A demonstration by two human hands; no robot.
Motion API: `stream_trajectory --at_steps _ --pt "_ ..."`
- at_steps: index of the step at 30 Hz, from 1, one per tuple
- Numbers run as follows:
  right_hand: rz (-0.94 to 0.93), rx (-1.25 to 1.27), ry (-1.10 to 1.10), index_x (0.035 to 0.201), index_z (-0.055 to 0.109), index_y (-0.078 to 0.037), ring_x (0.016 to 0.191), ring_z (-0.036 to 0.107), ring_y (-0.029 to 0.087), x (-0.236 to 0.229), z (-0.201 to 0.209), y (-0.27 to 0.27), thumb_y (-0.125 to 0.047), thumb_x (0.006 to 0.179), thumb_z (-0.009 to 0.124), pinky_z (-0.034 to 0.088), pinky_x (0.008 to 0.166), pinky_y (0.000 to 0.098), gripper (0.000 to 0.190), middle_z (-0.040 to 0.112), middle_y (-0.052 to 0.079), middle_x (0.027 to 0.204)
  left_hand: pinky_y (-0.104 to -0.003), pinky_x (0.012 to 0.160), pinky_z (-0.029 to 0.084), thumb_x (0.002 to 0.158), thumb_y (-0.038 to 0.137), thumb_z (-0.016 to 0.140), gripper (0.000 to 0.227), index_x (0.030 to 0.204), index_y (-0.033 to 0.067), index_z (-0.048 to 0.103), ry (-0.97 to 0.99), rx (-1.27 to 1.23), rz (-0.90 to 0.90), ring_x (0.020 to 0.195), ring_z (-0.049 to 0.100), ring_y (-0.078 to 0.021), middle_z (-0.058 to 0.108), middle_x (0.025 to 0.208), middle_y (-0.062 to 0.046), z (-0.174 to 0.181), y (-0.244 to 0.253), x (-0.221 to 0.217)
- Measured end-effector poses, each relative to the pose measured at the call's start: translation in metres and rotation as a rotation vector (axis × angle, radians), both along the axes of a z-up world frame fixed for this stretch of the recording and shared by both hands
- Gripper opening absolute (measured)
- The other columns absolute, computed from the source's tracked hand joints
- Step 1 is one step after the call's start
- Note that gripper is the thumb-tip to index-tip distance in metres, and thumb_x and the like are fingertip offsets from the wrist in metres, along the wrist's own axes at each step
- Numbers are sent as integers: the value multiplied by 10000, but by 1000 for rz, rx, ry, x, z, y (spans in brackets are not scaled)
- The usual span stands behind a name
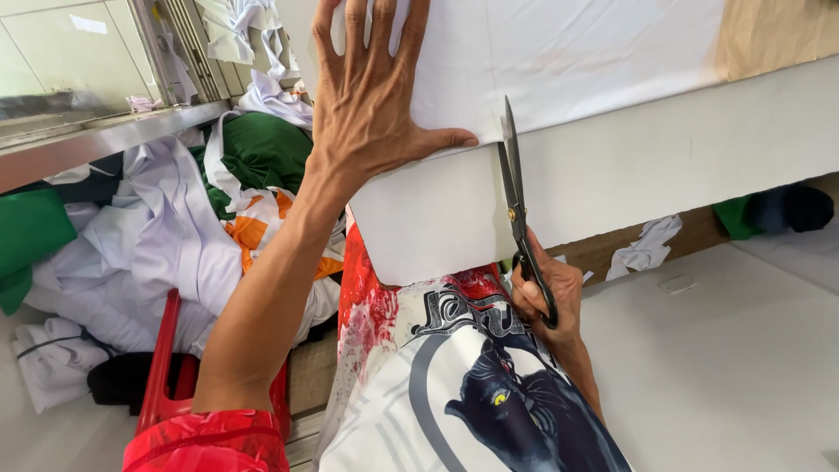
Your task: The person places a paper pattern on a white fabric and secures it with a metal weight. They then use shears to cut the fabric along the pattern's outline. After cutting, the person removes the pattern and continues cutting the fabric.
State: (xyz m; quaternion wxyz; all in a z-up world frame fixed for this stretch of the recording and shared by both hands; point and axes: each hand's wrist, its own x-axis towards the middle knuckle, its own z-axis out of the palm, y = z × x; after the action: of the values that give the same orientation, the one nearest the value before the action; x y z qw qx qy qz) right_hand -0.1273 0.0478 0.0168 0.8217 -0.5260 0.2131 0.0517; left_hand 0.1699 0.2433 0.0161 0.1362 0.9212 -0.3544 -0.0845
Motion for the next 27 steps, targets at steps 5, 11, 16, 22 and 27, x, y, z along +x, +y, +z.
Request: stream_trajectory --at_steps 5,11,16,22,27 --pt "-13 37 -18 1552 442 -68 477 252 73 17 0 1 -123 995 640 227 395 185 594 341 6 697 -667 1184 164 838 1132 512 1356 1637 63 274 10 10 13 1477 253 -463 308 1622 -248 -1 0 0" --pt "-14 122 -9 1548 470 -120 524 228 67 19 -1 2 -134 1000 693 230 381 178 592 310 -48 657 -637 1191 208 849 1136 517 1363 1621 31 313 -35 3 -10 1481 275 -444 324 1618 -240 2 -1 4" --pt "-22 51 15 1552 446 -97 497 228 71 20 2 4 -128 1080 525 209 402 193 480 304 -43 613 -603 1247 171 841 1187 445 1401 1652 64 237 1 78 -12 1544 231 -418 245 1674 -203 4 -2 4" --pt "-40 42 -16 1536 472 -84 517 236 89 44 1 3 -216 1002 673 237 426 196 586 346 13 703 -578 1269 131 819 1181 476 1401 1666 94 222 61 89 11 1568 152 -388 199 1695 -193 7 -3 5" --pt "-37 37 46 1549 459 -117 532 245 77 47 4 7 -146 994 688 261 426 189 601 304 -17 715 -571 1277 137 810 1190 490 1412 1667 100 218 70 97 11 1576 160 -388 198 1699 -188 7 -3 6"
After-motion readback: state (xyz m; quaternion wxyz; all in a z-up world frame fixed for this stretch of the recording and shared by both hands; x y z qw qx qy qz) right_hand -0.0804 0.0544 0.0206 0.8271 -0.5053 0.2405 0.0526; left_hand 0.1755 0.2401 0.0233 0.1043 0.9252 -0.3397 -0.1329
